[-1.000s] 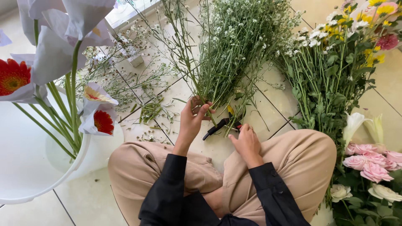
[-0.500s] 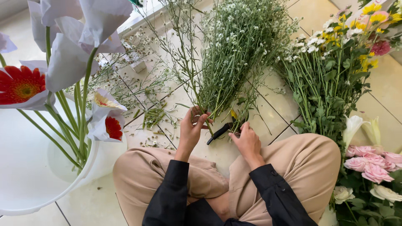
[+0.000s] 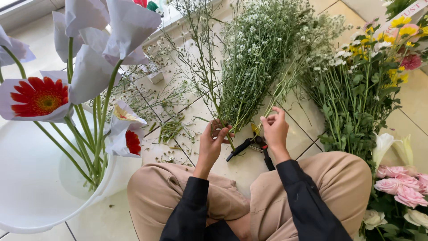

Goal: The person trims flower stems using shears and places the flowers into a bucket of water.

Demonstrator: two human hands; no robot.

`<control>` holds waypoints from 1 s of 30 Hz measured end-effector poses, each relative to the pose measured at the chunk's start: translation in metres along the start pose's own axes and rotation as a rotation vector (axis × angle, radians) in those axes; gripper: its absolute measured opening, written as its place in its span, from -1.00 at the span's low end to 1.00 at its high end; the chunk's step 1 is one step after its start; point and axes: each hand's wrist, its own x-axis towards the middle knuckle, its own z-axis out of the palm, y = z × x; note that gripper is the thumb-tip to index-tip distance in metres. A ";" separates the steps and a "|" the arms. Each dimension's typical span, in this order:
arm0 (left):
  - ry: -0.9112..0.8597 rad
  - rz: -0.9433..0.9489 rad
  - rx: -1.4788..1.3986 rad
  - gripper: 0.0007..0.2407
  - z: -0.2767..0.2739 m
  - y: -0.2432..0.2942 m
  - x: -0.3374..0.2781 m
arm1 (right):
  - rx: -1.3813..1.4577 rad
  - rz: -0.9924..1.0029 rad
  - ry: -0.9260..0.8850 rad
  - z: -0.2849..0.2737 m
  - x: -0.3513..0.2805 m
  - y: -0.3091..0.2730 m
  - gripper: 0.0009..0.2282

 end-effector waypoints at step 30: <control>0.003 0.011 -0.060 -0.80 0.003 -0.002 0.004 | -0.737 0.160 -0.158 0.050 -0.110 0.030 0.08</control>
